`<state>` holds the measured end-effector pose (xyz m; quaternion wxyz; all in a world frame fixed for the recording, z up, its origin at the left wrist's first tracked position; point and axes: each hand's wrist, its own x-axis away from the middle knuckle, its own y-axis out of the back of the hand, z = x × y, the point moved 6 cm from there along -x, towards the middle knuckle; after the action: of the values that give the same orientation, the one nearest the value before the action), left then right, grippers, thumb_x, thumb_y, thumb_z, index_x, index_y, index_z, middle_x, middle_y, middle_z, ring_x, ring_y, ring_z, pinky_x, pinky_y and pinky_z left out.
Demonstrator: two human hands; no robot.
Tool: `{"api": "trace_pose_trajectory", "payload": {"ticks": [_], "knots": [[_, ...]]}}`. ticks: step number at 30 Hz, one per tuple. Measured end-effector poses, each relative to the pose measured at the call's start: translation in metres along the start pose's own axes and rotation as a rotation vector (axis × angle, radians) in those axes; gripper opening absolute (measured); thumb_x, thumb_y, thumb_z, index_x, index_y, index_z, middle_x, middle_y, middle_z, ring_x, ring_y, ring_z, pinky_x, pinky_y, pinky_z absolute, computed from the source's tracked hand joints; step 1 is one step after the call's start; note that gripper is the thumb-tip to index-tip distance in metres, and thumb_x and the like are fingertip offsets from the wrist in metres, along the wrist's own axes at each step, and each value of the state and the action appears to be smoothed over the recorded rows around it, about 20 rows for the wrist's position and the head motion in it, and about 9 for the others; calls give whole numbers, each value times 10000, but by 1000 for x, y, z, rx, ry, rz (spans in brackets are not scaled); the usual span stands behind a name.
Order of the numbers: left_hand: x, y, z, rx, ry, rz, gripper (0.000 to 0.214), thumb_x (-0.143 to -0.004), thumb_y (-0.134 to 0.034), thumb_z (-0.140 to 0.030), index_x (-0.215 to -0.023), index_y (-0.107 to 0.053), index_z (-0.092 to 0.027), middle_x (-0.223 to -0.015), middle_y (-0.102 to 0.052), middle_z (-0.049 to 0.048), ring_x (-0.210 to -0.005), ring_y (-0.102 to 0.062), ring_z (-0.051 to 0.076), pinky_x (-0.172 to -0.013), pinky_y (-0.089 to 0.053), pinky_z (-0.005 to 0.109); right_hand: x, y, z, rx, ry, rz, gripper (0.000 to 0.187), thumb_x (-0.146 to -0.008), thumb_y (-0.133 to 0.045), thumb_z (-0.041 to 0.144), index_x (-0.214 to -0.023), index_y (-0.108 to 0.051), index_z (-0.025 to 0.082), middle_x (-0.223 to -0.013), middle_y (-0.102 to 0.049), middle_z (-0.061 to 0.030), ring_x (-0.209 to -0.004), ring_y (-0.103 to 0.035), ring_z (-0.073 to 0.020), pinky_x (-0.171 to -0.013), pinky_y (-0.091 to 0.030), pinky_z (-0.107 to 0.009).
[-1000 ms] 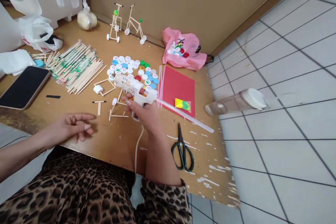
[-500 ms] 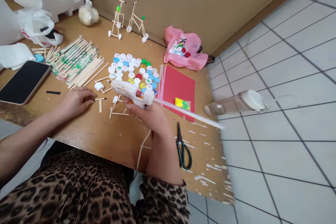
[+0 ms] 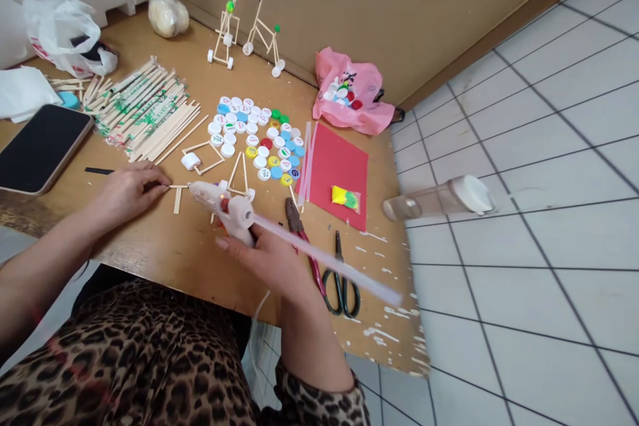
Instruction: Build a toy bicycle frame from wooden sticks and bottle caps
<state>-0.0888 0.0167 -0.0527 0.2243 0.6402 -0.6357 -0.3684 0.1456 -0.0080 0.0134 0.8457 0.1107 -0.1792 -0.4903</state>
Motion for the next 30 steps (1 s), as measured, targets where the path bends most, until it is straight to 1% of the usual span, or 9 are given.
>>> {"api": "trace_pose_trajectory", "payload": {"ticks": [2, 3, 6, 8, 11, 16, 23, 27, 30], "knots": [[6, 5, 0, 11, 10, 18, 184, -826, -544, -313, -830, -712, -239, -924, -695, 86, -882, -635, 269, -801, -482, 383, 6, -9, -7, 33, -22, 5, 299, -785, -689, 389, -1040, -717, 235, -1073, -720, -60, -995, -639, -228, -894, -504, -385], [10, 8, -1, 11, 10, 9, 180, -818, -563, -322, -862, -715, -238, -953, -694, 88, -917, -632, 279, -821, -483, 392, 8, -12, -10, 51, -34, -3, 305, -797, -677, 397, -1050, -712, 232, -1067, -718, -63, -1001, -637, -235, -904, -499, -395], [20, 10, -8, 15, -20, 9, 245, -799, -637, -350, -1002, -713, -235, -1088, -686, 90, -1024, -610, 292, -926, -466, 424, 9, -21, -19, 59, -60, -25, 254, -839, -626, 420, -973, -696, 216, -865, -702, -47, -815, -632, -211, -779, -517, -364], [24, 7, -13, 1, -40, 4, 336, -787, -684, -365, -1096, -695, -232, -1167, -672, 95, -1090, -584, 306, -975, -442, 448, 7, -26, -21, 20, -54, -21, 225, -865, -594, 422, -900, -667, 211, -740, -651, -24, -686, -586, -178, -684, -503, -324], [26, 0, -16, -44, -42, -20, 450, -745, -753, -365, -1168, -673, -235, -1219, -659, 109, -1136, -554, 332, -981, -424, 475, 4, -31, -18, -5, -26, -24, 213, -878, -582, 423, -867, -639, 218, -686, -599, -9, -629, -536, -161, -632, -481, -300], [25, -9, -16, -72, -23, -14, 502, -707, -804, -348, -1176, -666, -236, -1285, -632, 119, -1194, -511, 362, -985, -402, 496, 0, -37, -19, 41, -22, -66, 223, -894, -560, 423, -924, -641, 217, -642, -573, 2, -610, -512, -165, -623, -471, -304], [24, -9, -18, -80, -9, 5, 494, -721, -786, -337, -1183, -660, -216, -1320, -612, 134, -1252, -476, 375, -1003, -386, 509, -5, -41, -26, 4, -58, -49, 212, -885, -558, 419, -946, -616, 224, -706, -596, -6, -596, -529, -168, -609, -463, -307], [24, -11, -17, -72, -6, 11, 487, -725, -777, -350, -1179, -662, -213, -1325, -609, 137, -1252, -473, 380, -995, -390, 515, -5, -41, -25, 46, -43, -56, 191, -895, -548, 396, -920, -622, 222, -657, -575, 0, -602, -527, -176, -615, -455, -310], [24, -11, -17, -79, -11, 8, 470, -735, -764, -357, -1172, -663, -218, -1326, -610, 133, -1244, -481, 374, -995, -394, 514, -5, -40, -25, 71, -31, -56, 223, -902, -536, 387, -995, -630, 208, -635, -557, 8, -597, -516, -175, -611, -448, -307]]}}
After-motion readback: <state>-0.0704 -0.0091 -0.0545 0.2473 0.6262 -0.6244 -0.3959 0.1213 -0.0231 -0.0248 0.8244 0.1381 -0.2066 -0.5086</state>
